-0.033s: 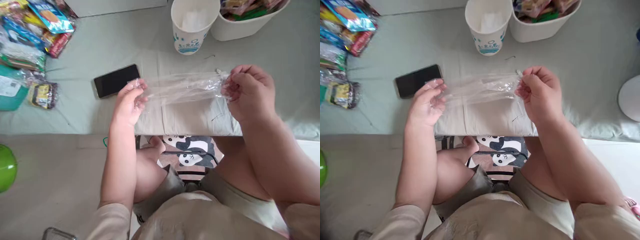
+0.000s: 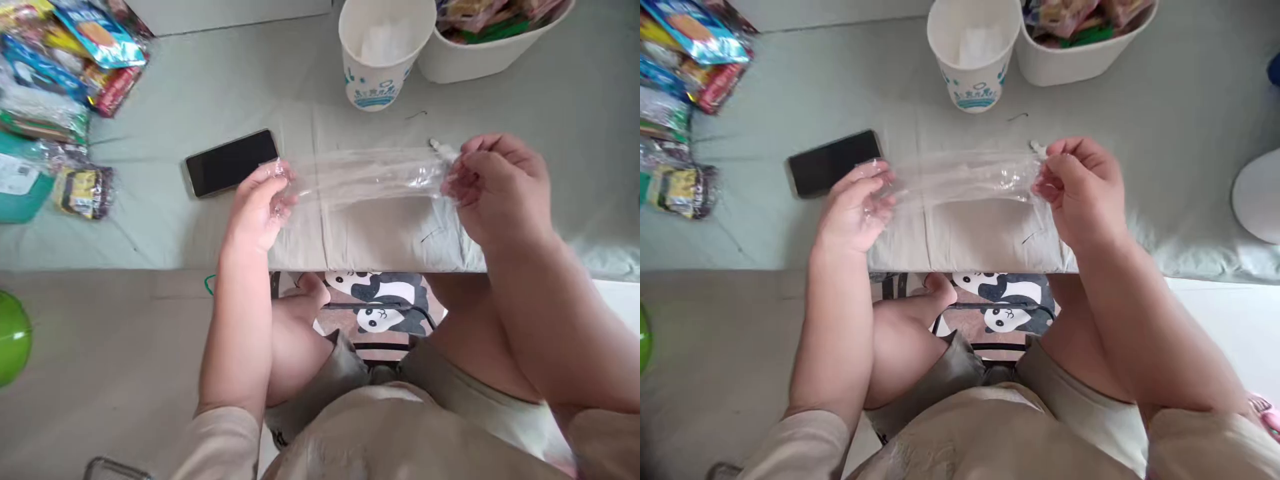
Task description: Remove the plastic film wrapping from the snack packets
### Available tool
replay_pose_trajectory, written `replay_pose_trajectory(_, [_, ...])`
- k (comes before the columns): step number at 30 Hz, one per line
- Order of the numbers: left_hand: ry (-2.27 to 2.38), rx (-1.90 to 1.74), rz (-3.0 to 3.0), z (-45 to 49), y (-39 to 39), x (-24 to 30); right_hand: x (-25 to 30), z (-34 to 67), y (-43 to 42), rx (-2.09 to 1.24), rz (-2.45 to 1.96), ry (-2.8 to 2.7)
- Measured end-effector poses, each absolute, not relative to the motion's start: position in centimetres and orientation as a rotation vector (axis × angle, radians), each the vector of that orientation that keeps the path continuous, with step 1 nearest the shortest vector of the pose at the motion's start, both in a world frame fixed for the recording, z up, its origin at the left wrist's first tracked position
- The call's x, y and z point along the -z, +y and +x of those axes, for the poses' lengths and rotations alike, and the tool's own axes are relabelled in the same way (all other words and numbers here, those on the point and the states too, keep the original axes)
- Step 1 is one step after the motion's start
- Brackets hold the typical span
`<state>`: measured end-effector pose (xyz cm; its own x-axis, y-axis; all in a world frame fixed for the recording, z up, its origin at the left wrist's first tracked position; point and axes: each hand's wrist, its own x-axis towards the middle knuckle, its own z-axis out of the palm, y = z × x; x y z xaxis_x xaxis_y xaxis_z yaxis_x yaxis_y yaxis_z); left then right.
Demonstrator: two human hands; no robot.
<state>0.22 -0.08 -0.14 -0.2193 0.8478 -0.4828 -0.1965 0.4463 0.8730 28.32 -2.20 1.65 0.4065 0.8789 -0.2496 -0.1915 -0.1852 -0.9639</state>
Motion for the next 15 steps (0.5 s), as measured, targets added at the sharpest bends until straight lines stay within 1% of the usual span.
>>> replay_pose_trajectory(7, [1.629,-1.093,0.779,1.5,-0.7,0.7,-1.2,30.9,-4.8,-0.975,-1.811,-1.100])
replay_pose_trajectory(10, [1.696,-1.164,0.899,1.6,-0.5,1.3,-1.2,30.7,-5.4,-1.002,-1.924,-1.219])
replay_pose_trajectory(13, [1.735,-1.245,1.105,0.9,0.1,2.3,-0.7,30.7,-5.7,-1.034,-1.984,-1.364])
replay_pose_trajectory(15, [1.736,-1.298,1.312,0.0,0.7,3.0,-0.3,31.0,-6.0,-1.037,-1.947,-1.495])
